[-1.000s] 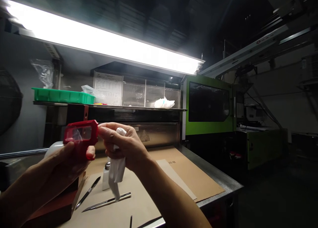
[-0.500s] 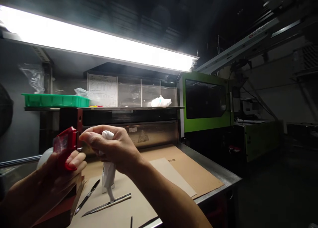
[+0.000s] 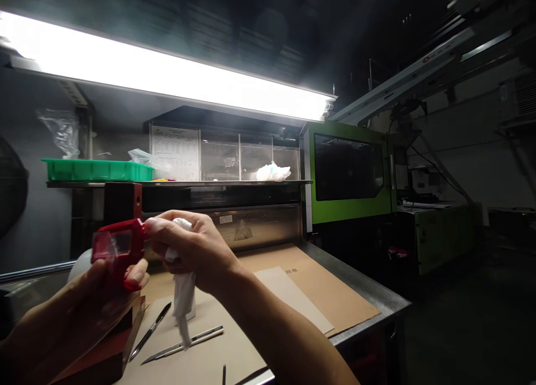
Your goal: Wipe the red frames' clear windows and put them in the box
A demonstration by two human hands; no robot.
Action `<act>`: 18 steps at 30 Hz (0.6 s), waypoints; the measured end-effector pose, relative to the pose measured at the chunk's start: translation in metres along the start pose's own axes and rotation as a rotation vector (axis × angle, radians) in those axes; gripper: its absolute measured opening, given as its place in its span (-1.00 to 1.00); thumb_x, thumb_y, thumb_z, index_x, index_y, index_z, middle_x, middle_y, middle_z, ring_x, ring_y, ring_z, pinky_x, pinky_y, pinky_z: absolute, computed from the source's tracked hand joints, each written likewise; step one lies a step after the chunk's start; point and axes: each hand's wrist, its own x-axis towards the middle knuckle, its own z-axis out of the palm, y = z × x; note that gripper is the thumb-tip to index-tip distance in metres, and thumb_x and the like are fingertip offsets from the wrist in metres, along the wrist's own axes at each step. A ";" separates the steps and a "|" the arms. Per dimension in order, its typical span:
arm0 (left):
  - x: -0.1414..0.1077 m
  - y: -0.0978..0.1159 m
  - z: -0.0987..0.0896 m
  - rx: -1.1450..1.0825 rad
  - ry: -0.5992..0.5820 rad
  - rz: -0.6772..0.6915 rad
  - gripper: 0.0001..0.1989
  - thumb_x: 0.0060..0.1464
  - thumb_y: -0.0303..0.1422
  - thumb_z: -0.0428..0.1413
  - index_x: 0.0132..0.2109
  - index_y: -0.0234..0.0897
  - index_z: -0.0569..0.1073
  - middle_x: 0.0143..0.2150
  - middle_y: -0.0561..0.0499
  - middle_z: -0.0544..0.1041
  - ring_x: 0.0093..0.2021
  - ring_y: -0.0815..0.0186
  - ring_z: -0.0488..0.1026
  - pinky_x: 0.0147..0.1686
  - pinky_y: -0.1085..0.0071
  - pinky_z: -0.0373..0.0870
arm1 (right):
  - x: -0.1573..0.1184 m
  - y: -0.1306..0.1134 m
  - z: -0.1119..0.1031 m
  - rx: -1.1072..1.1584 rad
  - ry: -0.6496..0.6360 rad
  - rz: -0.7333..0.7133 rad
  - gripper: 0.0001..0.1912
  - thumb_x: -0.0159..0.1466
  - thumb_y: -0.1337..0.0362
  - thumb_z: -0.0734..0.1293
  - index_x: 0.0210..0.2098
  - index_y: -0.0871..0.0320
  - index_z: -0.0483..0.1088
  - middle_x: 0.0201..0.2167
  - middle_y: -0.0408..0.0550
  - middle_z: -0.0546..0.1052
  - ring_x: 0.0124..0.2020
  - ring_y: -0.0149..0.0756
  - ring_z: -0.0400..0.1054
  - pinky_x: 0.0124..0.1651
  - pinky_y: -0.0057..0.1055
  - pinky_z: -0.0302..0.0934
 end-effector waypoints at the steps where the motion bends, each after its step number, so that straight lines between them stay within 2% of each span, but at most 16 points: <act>1: 0.000 0.002 -0.001 0.000 0.005 -0.002 -0.66 -0.36 -0.10 0.38 -0.40 -0.15 0.59 -0.49 0.05 0.55 -0.59 0.43 0.28 -0.61 0.57 0.32 | 0.001 0.002 -0.001 0.002 0.006 0.000 -0.72 0.06 0.16 0.44 -0.55 0.20 0.32 -0.75 -0.35 0.20 -0.74 -0.64 -0.10 -0.74 -0.61 -0.29; 4: 0.001 0.012 -0.002 0.036 -0.011 0.037 -0.68 -0.39 -0.15 0.40 -0.40 -0.17 0.61 -0.53 0.02 0.56 -0.57 0.37 0.34 -0.61 0.54 0.36 | 0.003 0.010 -0.006 0.009 0.017 0.019 -0.70 0.02 0.17 0.46 -0.58 0.20 0.29 -0.76 -0.36 0.20 -0.76 -0.66 -0.13 -0.74 -0.61 -0.31; 8: -0.002 0.033 0.010 0.135 -0.063 0.226 -0.81 -0.24 -0.20 0.36 -0.44 -0.18 0.60 -0.57 0.05 0.53 -0.58 0.39 0.34 -0.60 0.55 0.37 | 0.011 0.015 -0.005 0.037 0.005 0.023 -0.68 0.01 0.14 0.46 -0.53 0.19 0.28 -0.76 -0.38 0.21 -0.79 -0.67 -0.13 -0.75 -0.60 -0.34; 11: -0.002 0.050 0.021 0.246 -0.104 0.339 -0.80 -0.16 -0.20 0.32 -0.44 -0.23 0.58 -0.57 0.03 0.52 -0.55 0.38 0.38 -0.56 0.55 0.39 | 0.019 0.009 -0.001 0.038 0.010 -0.021 -0.70 -0.02 0.17 0.47 -0.54 0.18 0.28 -0.78 -0.39 0.21 -0.81 -0.67 -0.13 -0.75 -0.58 -0.34; 15: 0.005 0.070 0.024 0.400 -0.199 0.438 -0.71 -0.01 -0.18 0.21 -0.28 -0.35 0.59 -0.58 -0.02 0.49 -0.56 0.37 0.37 -0.58 0.54 0.38 | 0.030 -0.004 0.005 -0.022 0.043 -0.102 -0.74 -0.09 0.22 0.47 -0.54 0.17 0.31 -0.80 -0.39 0.22 -0.81 -0.66 -0.12 -0.75 -0.59 -0.31; 18: 0.007 0.081 0.028 0.406 -0.244 0.503 -0.69 0.04 -0.23 0.19 -0.14 -0.36 0.57 -0.49 -0.08 0.54 -0.57 0.37 0.37 -0.59 0.51 0.38 | 0.037 -0.011 0.006 -0.095 0.042 -0.172 -0.75 -0.10 0.22 0.45 -0.52 0.17 0.31 -0.80 -0.39 0.23 -0.79 -0.65 -0.10 -0.74 -0.59 -0.29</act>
